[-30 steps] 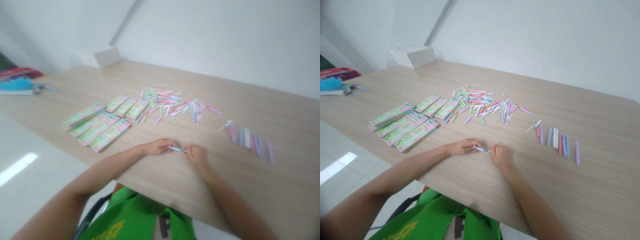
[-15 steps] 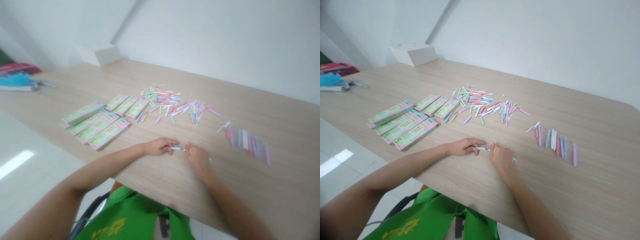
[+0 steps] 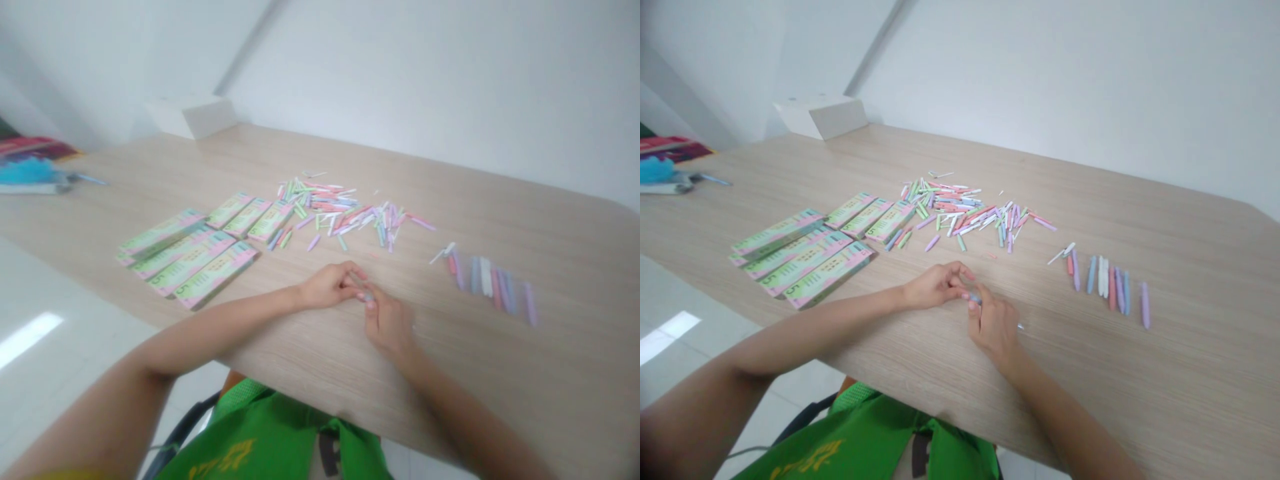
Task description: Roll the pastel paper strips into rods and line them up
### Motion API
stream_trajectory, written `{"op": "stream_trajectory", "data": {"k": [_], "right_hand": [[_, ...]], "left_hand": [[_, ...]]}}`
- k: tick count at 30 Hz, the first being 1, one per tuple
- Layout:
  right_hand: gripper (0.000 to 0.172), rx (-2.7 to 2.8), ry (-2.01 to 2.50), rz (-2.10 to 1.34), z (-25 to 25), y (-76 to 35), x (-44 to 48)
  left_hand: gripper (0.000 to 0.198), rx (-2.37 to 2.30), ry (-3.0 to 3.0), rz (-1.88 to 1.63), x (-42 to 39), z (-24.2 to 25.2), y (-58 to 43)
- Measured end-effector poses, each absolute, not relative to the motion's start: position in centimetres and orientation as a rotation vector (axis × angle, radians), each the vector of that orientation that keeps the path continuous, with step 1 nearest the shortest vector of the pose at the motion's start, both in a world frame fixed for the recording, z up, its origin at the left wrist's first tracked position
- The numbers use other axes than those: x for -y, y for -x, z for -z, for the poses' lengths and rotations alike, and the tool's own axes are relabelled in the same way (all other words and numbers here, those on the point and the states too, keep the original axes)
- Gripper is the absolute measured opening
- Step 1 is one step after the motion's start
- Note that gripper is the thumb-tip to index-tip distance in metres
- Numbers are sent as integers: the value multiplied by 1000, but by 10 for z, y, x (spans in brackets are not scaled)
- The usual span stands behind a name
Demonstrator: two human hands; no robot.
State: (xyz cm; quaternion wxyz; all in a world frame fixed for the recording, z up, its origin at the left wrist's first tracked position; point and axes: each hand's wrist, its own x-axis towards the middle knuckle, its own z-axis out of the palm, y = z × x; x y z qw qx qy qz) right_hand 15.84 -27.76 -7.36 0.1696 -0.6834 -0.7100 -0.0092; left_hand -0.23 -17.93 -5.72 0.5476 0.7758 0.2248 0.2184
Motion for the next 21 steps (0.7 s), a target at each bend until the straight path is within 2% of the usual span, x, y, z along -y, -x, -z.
{"op": "stream_trajectory", "data": {"k": [4, 9, 11, 15, 21], "right_hand": [[82, 1936, 1795, -32, 76, -160, 281], [94, 1638, 1683, -168, 73, -154, 286], [96, 1554, 1602, -257, 72, -150, 288], [97, 1349, 1401, -474, 72, -143, 290], [85, 1128, 1210, -710, 74, -142, 283]], "left_hand": [[36, -603, -1508, -646, 189, 55, -3], [23, -561, -1878, -843, 208, 36, 1], [21, -442, -1949, -877, 213, 27, 1], [39, -271, -1642, -831, 218, 18, -7], [56, -386, -1237, -733, 216, 16, -26]]}}
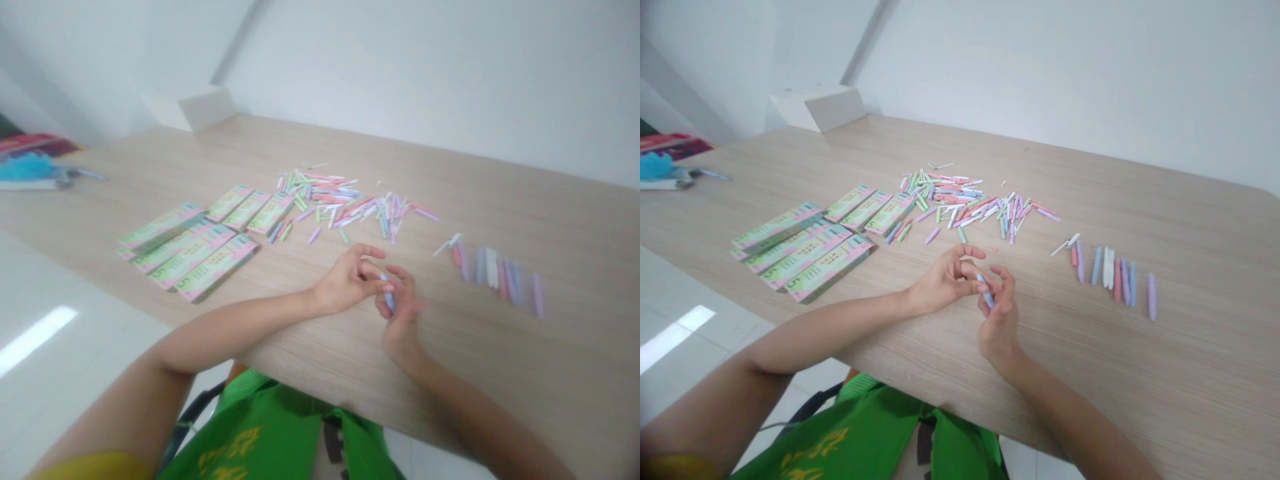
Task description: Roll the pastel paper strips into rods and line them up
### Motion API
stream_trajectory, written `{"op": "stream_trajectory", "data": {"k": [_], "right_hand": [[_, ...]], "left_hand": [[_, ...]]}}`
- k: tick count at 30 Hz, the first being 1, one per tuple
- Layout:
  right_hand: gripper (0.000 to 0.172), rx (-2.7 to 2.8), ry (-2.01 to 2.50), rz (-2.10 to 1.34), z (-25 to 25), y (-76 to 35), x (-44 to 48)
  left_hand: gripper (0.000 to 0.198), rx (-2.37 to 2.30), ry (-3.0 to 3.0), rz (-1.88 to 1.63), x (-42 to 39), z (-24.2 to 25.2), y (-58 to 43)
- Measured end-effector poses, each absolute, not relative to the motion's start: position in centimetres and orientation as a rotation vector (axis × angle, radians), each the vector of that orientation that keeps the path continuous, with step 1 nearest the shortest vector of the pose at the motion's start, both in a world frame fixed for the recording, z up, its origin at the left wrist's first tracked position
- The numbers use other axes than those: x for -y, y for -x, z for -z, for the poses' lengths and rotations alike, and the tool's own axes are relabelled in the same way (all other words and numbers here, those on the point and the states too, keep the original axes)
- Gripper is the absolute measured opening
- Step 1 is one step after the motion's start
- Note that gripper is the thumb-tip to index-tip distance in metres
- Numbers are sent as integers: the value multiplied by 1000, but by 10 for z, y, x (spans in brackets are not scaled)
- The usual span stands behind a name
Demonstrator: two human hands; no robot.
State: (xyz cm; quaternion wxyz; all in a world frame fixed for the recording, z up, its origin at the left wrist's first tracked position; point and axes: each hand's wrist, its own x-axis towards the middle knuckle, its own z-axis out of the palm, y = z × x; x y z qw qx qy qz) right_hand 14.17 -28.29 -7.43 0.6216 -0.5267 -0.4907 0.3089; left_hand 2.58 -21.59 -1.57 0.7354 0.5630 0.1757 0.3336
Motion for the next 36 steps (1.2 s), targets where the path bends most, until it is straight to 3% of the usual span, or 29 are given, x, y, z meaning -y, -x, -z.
{"op": "stream_trajectory", "data": {"k": [6, 13, 17, 22, 26, 30, 36], "right_hand": [[81, 978, 1158, -968, 60, -140, 281], [68, 766, 994, -1205, 27, -135, 288], [55, 746, 920, -1151, 29, -132, 291], [53, 739, 917, -1054, 26, -134, 294], [57, 678, 968, -964, 24, -133, 295], [56, 640, 1056, -855, 27, -128, 298], [61, 699, 1252, -580, 20, -141, 293]], "left_hand": [[43, -583, -1277, -723, 212, 9, -39], [29, -295, -1384, -570, 197, 1, -38], [30, -208, -1486, -608, 197, 0, -38], [56, -457, -1310, -878, 199, 25, -38], [63, -467, -1131, -472, 215, 48, -33], [55, -330, -1153, -116, 237, 51, -28], [46, -405, -1295, -175, 238, 31, -15]]}}
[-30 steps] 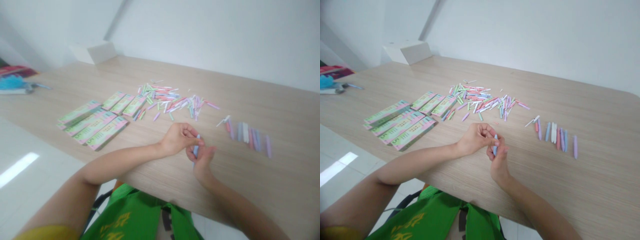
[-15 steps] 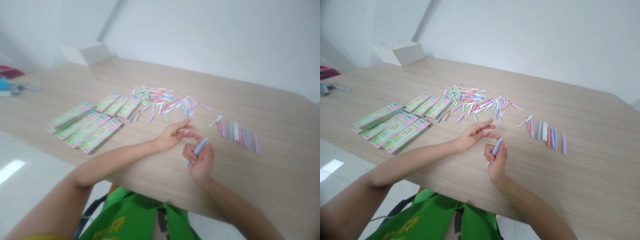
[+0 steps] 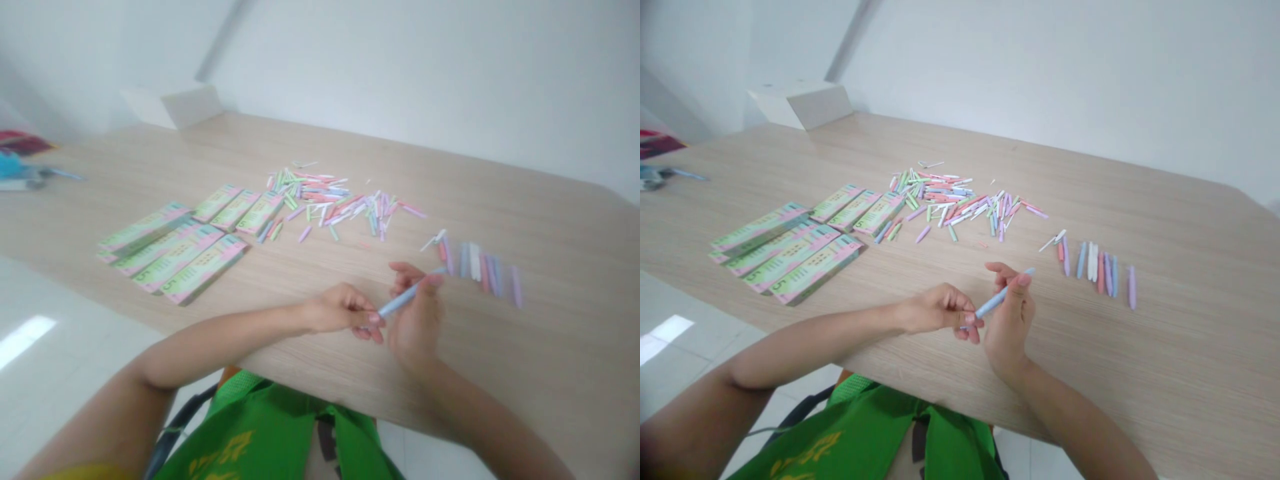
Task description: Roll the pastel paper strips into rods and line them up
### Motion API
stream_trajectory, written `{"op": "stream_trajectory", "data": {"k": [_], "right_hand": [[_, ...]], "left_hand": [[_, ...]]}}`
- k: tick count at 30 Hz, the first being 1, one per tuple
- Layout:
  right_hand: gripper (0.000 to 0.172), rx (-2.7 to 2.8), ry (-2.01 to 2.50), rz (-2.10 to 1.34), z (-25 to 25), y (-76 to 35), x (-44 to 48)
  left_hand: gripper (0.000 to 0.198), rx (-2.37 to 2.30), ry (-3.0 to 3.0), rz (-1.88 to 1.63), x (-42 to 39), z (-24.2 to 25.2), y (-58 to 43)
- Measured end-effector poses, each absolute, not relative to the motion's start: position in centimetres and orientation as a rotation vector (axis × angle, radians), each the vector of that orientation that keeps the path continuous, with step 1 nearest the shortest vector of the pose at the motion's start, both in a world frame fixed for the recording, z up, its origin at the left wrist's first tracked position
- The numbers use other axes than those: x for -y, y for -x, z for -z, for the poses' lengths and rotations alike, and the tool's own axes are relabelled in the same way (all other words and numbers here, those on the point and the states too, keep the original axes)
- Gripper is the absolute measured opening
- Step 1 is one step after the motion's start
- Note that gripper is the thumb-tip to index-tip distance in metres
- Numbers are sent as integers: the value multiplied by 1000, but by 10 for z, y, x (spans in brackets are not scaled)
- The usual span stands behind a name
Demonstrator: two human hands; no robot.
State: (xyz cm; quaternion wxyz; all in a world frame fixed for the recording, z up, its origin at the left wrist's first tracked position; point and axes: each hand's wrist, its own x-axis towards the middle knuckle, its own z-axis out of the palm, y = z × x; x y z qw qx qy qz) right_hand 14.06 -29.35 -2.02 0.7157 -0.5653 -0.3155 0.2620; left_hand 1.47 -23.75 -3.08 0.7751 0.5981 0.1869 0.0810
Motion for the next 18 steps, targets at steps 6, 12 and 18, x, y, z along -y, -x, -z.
{"op": "stream_trajectory", "data": {"k": [6, 12, 18], "right_hand": [[48, 687, 1333, -738, 20, -150, 286], [34, 649, 1238, -830, 37, -134, 283], [45, 644, 1192, -867, 37, -129, 283]], "left_hand": [[43, -909, -1501, -655, 225, 39, -6], [49, -878, -1905, -737, 215, 42, 5], [58, -760, -2158, -689, 213, 33, 12]]}}
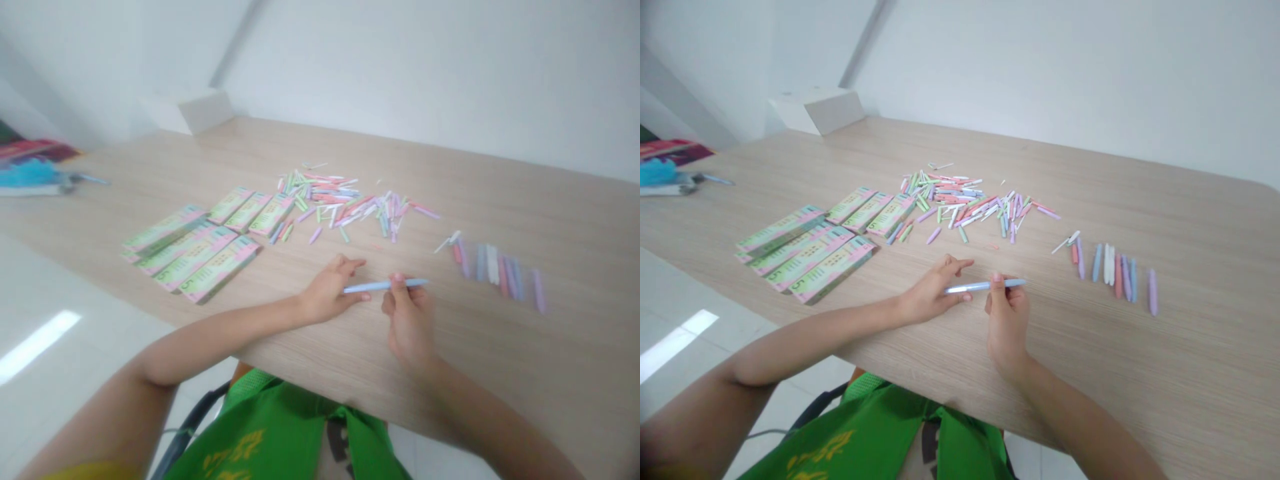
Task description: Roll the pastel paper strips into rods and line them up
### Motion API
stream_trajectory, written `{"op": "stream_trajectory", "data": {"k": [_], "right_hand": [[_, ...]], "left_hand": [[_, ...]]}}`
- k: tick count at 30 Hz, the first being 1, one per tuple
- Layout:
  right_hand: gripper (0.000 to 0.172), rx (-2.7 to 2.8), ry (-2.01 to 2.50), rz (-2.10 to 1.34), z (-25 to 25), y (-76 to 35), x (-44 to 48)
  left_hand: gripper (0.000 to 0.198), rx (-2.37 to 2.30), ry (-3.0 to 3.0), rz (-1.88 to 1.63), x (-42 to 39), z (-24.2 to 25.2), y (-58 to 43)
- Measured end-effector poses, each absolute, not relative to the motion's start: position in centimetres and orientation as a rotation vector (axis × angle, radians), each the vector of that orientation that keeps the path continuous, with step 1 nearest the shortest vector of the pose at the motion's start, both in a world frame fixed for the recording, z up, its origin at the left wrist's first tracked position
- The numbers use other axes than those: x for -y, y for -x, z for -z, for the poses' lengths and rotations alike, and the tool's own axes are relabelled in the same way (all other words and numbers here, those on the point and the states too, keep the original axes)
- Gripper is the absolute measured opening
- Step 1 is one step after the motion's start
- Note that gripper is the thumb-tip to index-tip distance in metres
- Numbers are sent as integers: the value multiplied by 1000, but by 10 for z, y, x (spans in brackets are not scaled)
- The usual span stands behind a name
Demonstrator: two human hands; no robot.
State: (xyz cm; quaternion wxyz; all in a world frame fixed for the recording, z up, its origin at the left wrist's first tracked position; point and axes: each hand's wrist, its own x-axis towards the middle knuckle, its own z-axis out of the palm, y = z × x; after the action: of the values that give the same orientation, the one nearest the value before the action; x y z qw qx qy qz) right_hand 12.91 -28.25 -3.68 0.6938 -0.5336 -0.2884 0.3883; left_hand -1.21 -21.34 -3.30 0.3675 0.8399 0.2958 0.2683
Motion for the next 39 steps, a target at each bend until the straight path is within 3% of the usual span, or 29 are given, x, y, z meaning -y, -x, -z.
{"op": "stream_trajectory", "data": {"k": [5, 8, 12, 18, 22, 25, 27, 32, 36, 37, 39], "right_hand": [[42, 629, 1193, -896, 35, -132, 285], [42, 643, 1211, -926, 38, -130, 289], [44, 621, 1192, -983, 39, -128, 291], [48, 591, 1243, -980, 46, -139, 271], [51, 589, 1287, -947, 57, -147, 261], [49, 618, 1281, -908, 61, -148, 262], [48, 637, 1285, -887, 61, -148, 263], [47, 632, 1317, -890, 63, -146, 261], [46, 626, 1306, -906, 62, -146, 259], [45, 637, 1295, -905, 61, -147, 259], [44, 666, 1264, -893, 58, -149, 260]], "left_hand": [[67, -439, -1505, 134, 212, 8, 19], [63, -368, -1218, 236, 206, -4, 25], [51, -433, -1394, 151, 207, -1, 26], [30, -948, -2324, -493, 220, 31, 5], [49, -899, -1911, -163, 200, 32, -8], [46, -732, -1536, 151, 182, 25, -10], [38, -654, -1556, 155, 177, 24, -9], [20, -1078, -2258, -495, 196, 47, -10], [13, -1109, -2539, -667, 205, 68, -16], [14, -1092, -2495, -689, 203, 69, -16], [37, -1050, -2308, -689, 195, 65, -12]]}}
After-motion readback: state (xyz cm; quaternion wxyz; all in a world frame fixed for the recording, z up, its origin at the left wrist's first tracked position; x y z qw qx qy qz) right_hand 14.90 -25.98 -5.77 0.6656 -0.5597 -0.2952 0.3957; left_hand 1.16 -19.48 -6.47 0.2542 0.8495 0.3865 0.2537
